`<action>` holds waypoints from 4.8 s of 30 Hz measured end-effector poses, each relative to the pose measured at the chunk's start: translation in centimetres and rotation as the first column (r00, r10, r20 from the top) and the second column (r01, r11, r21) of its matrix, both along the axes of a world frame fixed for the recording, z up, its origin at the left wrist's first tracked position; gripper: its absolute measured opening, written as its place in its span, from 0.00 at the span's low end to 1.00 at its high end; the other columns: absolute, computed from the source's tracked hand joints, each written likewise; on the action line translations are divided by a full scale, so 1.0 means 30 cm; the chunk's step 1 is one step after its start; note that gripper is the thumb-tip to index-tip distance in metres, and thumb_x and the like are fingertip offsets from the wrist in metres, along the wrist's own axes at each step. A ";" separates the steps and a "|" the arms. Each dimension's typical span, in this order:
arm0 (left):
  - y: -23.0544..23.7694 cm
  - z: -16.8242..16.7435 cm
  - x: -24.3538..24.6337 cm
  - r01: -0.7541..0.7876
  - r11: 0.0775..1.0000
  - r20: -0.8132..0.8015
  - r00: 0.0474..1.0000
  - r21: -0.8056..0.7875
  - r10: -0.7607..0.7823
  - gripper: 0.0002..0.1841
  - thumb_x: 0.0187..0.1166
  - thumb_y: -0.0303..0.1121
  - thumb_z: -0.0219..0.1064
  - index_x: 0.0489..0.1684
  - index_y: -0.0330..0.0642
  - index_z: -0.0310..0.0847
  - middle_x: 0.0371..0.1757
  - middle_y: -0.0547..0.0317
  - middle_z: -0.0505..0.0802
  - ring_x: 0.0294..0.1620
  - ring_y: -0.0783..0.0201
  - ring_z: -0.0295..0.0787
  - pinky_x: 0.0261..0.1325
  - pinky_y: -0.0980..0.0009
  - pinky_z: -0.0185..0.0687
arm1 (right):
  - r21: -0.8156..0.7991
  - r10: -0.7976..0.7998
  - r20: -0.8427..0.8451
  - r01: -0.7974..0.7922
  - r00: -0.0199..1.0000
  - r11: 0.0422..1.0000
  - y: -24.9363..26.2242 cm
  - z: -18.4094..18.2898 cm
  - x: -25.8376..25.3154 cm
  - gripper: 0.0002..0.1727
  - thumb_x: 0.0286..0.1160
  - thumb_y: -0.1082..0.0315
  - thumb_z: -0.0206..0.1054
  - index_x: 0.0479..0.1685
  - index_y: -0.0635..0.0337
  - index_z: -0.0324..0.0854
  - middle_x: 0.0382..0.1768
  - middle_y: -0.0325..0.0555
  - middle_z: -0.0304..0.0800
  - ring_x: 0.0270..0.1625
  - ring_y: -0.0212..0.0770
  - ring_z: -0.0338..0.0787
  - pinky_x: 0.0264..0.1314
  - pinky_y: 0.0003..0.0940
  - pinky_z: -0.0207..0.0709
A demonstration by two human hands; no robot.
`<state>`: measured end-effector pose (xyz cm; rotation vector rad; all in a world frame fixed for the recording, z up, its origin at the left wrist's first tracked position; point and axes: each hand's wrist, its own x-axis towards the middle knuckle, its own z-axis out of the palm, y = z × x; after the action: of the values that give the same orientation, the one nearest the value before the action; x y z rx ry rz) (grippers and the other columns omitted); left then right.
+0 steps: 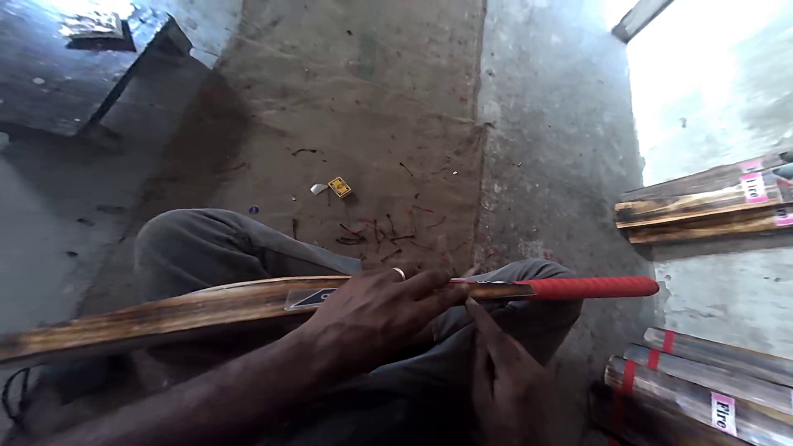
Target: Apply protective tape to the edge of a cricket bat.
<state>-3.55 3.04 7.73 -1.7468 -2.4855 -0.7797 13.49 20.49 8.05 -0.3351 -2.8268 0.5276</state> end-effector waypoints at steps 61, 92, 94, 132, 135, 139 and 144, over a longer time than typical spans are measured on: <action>0.138 -0.125 -0.056 -0.158 0.915 -0.024 0.987 -0.373 0.160 0.65 0.44 0.80 0.68 0.93 0.57 0.57 0.81 0.61 0.77 0.73 0.47 0.75 0.56 0.40 0.73 | -0.975 -0.228 0.219 0.206 0.949 -0.079 -0.096 -0.176 0.058 0.13 0.87 0.69 0.57 0.58 0.64 0.84 0.20 0.35 0.69 0.17 0.27 0.65 0.19 0.24 0.64; 0.171 0.011 -0.155 0.311 0.852 0.873 0.396 -0.420 0.285 0.47 0.52 0.60 0.86 0.78 0.61 0.71 0.60 0.63 0.90 0.52 0.65 0.91 0.51 0.56 0.92 | -0.995 -0.278 0.058 0.032 0.959 -0.097 -0.075 -0.119 0.038 0.09 0.85 0.69 0.62 0.51 0.63 0.87 0.22 0.38 0.75 0.19 0.27 0.69 0.22 0.24 0.68; 0.168 0.012 -0.140 0.386 0.866 0.948 0.114 -0.318 0.298 0.40 0.61 0.52 0.84 0.77 0.55 0.72 0.51 0.55 0.92 0.44 0.61 0.93 0.44 0.58 0.93 | -0.993 -0.280 0.042 0.008 0.959 -0.121 -0.073 -0.113 0.038 0.08 0.84 0.68 0.63 0.48 0.62 0.86 0.21 0.37 0.73 0.19 0.26 0.69 0.22 0.24 0.68; 0.180 -0.306 -0.292 0.444 0.858 0.779 -0.621 0.260 0.085 0.17 0.78 0.59 0.66 0.48 0.59 0.89 0.40 0.68 0.96 0.41 0.77 0.94 0.43 0.77 0.91 | -0.929 -0.430 0.285 0.357 0.857 0.096 -0.081 -0.341 0.088 0.09 0.83 0.67 0.65 0.54 0.58 0.84 0.29 0.48 0.82 0.18 0.35 0.73 0.19 0.30 0.71; 0.178 -0.323 -0.297 0.434 0.843 0.763 -0.645 0.319 0.042 0.18 0.81 0.58 0.65 0.53 0.58 0.88 0.42 0.67 0.96 0.43 0.77 0.93 0.45 0.76 0.91 | -0.923 -0.441 0.270 0.361 0.856 0.135 -0.086 -0.348 0.083 0.09 0.84 0.65 0.64 0.55 0.56 0.84 0.26 0.47 0.80 0.17 0.36 0.73 0.19 0.32 0.71; 0.179 -0.312 -0.297 0.444 0.855 0.793 -0.606 0.268 0.066 0.19 0.79 0.59 0.65 0.53 0.58 0.87 0.42 0.67 0.96 0.43 0.76 0.94 0.45 0.76 0.91 | -0.922 -0.449 0.272 0.364 0.851 0.132 -0.088 -0.348 0.087 0.10 0.85 0.64 0.63 0.56 0.56 0.83 0.22 0.47 0.75 0.15 0.36 0.70 0.17 0.32 0.69; 0.188 -0.341 -0.302 0.461 0.825 0.792 -0.610 0.327 0.027 0.19 0.79 0.60 0.65 0.51 0.59 0.88 0.41 0.68 0.96 0.42 0.77 0.93 0.44 0.77 0.91 | -0.909 -0.469 0.285 0.391 0.836 0.146 -0.095 -0.349 0.077 0.10 0.85 0.65 0.63 0.58 0.55 0.82 0.26 0.48 0.81 0.17 0.37 0.73 0.18 0.32 0.71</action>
<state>-12.62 8.69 -2.50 -2.0168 -2.0035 -4.2055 15.81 17.65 -2.43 -1.2607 -1.7350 1.9871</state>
